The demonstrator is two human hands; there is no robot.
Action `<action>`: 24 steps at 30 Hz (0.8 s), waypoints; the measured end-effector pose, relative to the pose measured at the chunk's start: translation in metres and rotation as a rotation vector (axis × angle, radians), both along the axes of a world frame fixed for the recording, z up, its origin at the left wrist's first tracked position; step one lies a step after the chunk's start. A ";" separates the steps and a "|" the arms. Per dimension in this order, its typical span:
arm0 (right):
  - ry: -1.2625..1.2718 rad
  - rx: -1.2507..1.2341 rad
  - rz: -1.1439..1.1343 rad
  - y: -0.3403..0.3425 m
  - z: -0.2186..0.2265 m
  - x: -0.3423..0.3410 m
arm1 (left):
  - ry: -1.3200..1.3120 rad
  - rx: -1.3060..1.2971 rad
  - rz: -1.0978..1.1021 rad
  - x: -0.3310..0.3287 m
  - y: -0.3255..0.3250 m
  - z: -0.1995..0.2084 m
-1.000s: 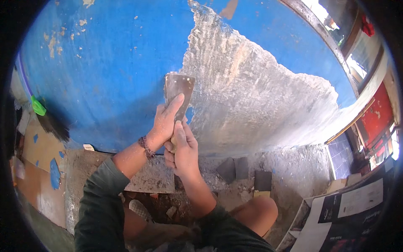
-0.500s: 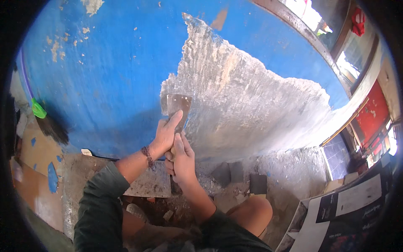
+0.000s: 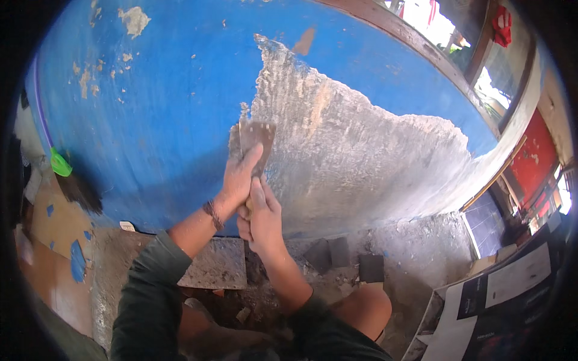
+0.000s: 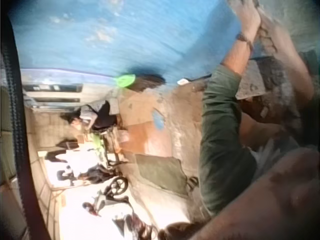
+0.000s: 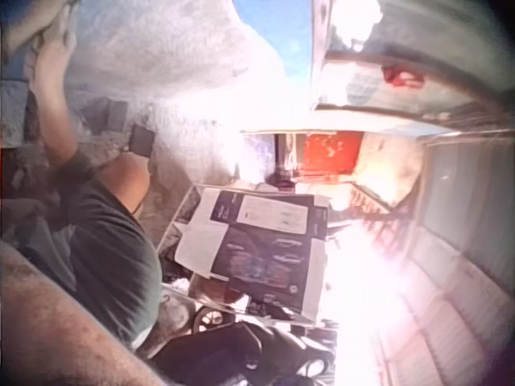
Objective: The person scrapes peeling paint from a blue wall using a metal putty knife, using their other hand to feel the surface and brush away debris.
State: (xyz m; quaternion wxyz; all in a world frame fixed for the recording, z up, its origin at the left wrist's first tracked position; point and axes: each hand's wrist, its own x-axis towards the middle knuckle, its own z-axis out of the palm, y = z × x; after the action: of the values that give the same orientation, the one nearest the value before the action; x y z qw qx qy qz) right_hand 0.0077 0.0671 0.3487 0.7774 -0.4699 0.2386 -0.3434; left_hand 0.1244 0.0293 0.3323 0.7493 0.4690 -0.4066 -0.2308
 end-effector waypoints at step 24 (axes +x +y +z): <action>0.017 0.003 -0.020 -0.003 0.019 -0.007 | -0.063 -0.104 0.138 -0.012 -0.010 0.023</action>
State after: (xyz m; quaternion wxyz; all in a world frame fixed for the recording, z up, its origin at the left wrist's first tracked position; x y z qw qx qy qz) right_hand 0.0010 0.0645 0.3675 0.7726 -0.4691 0.2506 -0.3467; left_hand 0.1122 0.0196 0.3556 0.7734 0.4636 -0.4083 -0.1424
